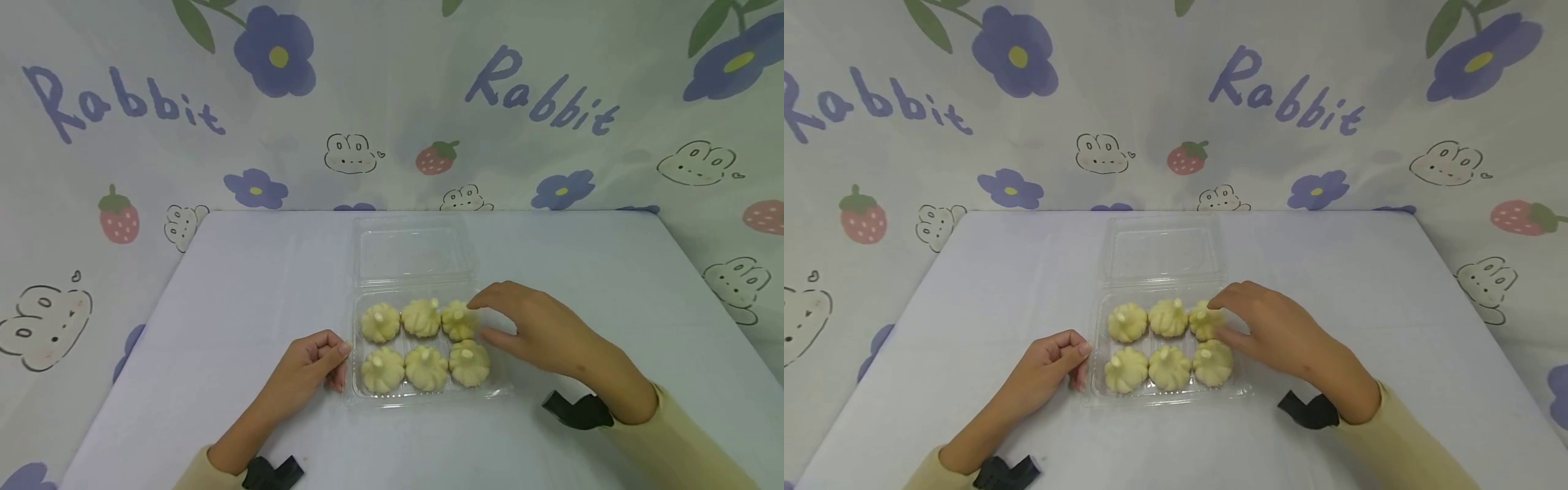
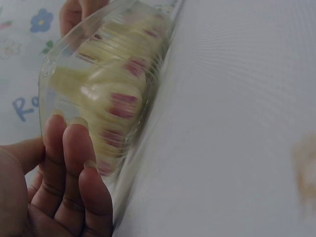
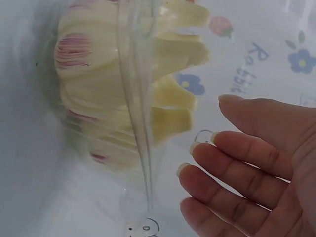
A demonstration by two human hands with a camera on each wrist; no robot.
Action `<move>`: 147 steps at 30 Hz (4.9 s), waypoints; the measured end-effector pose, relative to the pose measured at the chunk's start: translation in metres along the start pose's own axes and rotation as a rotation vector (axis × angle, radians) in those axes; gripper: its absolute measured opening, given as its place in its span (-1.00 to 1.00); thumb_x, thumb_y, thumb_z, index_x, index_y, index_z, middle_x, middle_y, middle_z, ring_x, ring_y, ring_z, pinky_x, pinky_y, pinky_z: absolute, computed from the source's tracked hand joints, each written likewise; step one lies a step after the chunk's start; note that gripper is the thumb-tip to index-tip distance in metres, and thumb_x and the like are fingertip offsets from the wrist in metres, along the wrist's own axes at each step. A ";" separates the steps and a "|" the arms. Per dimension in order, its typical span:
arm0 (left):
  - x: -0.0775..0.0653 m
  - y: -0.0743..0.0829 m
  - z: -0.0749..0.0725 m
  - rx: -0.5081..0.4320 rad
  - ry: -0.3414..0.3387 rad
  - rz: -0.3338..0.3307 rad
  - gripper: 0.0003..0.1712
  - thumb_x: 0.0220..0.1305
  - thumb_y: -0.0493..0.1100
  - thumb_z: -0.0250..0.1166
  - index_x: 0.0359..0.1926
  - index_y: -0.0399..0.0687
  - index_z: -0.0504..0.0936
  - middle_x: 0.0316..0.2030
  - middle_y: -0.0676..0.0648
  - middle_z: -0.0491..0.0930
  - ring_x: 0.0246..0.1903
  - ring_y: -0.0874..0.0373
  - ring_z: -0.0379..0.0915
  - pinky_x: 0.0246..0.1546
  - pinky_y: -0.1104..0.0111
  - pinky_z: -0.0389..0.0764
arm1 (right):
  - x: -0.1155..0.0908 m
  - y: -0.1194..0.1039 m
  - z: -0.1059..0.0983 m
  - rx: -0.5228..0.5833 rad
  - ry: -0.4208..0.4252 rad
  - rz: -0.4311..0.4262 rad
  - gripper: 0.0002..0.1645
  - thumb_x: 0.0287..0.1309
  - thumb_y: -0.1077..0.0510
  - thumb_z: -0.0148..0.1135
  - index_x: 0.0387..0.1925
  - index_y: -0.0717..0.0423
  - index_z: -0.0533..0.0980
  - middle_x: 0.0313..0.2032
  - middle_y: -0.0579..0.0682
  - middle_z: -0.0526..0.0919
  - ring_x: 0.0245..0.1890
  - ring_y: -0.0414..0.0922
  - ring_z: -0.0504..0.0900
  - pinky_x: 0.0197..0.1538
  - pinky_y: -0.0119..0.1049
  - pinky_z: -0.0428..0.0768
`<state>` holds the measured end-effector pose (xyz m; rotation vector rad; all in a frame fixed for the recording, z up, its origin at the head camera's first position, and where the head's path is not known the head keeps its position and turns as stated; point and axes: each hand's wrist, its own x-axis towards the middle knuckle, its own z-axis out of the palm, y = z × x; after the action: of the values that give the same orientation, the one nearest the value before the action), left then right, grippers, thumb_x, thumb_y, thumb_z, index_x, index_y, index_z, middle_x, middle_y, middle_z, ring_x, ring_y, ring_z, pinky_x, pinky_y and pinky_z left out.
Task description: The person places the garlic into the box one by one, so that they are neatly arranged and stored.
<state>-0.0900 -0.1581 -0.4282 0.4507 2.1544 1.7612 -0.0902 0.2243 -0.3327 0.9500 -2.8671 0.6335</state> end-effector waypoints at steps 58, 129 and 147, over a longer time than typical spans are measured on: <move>0.001 -0.001 -0.001 0.014 -0.007 0.019 -0.69 0.61 -0.11 0.19 -0.30 -0.20 0.56 -0.59 -0.09 0.61 -0.60 0.05 0.58 -0.53 0.26 0.67 | 0.047 0.005 0.033 0.020 0.002 -0.018 -0.57 0.27 0.04 0.51 0.10 0.12 0.67 0.05 -0.07 0.71 0.09 -0.07 0.63 0.01 -0.11 0.68; 0.002 -0.001 -0.001 0.020 -0.006 0.015 -0.69 0.61 -0.11 0.20 -0.30 -0.21 0.57 -0.58 -0.10 0.62 -0.59 0.04 0.58 -0.51 0.26 0.67 | 0.052 0.013 0.050 0.162 0.079 -0.132 -0.55 0.34 0.08 0.45 0.19 0.15 0.66 0.10 -0.07 0.73 0.18 -0.06 0.60 0.20 -0.05 0.61; 0.006 0.023 -0.032 0.178 0.089 -0.061 -0.59 0.61 0.03 0.19 -0.19 -0.27 0.60 -0.51 -0.11 0.65 -0.48 -0.04 0.64 -0.41 0.21 0.71 | 0.037 0.024 0.033 0.106 0.153 -0.112 -0.53 0.30 0.06 0.49 0.18 0.10 0.65 0.10 -0.08 0.72 0.19 -0.05 0.61 0.18 0.00 0.62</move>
<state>-0.1085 -0.1791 -0.4003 0.3518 2.3725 1.5924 -0.1321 0.2079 -0.3650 1.0190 -2.6503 0.8160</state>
